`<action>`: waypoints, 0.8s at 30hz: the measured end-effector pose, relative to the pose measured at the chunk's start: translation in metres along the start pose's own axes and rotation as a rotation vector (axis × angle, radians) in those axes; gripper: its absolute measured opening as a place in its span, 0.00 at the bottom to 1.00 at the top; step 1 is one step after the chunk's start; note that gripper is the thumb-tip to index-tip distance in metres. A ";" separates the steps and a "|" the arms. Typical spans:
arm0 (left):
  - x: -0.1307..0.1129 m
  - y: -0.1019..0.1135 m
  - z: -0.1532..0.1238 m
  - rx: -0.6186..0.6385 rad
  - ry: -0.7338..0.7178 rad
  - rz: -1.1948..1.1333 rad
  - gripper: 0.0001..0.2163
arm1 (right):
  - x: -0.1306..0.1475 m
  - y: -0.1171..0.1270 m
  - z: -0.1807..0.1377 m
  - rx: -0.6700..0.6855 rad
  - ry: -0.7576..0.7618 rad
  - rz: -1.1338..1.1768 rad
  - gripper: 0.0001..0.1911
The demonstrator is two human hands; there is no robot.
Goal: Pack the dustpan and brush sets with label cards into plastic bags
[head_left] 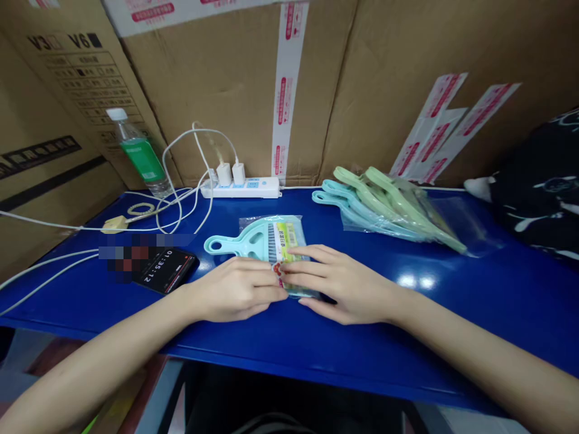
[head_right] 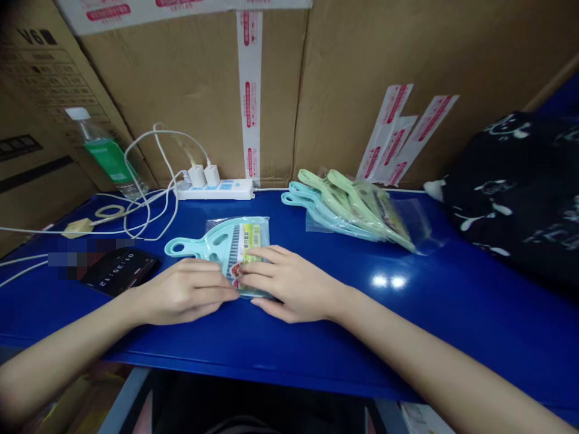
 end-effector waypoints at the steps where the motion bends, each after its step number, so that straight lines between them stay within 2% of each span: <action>1: -0.001 0.000 0.000 -0.013 -0.008 -0.035 0.13 | 0.001 0.001 0.000 -0.023 0.013 0.020 0.15; 6: -0.006 -0.001 -0.001 0.027 -0.014 -0.167 0.11 | 0.010 0.003 0.002 -0.003 0.008 0.077 0.09; 17: -0.013 -0.001 0.002 0.108 -0.006 -0.371 0.11 | 0.022 0.003 0.010 0.037 -0.019 0.344 0.11; 24: -0.013 0.001 -0.002 0.180 0.082 -0.522 0.09 | 0.024 0.003 0.011 0.058 -0.041 0.394 0.09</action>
Point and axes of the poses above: each hand's wrist, its own z-axis towards the middle knuckle, its own y-axis out of the back of the hand, x = y × z, the point moved 2 cm from there along z, towards the middle knuckle, and after that the axes turned 10 degrees about y, right-handed, at the moved point
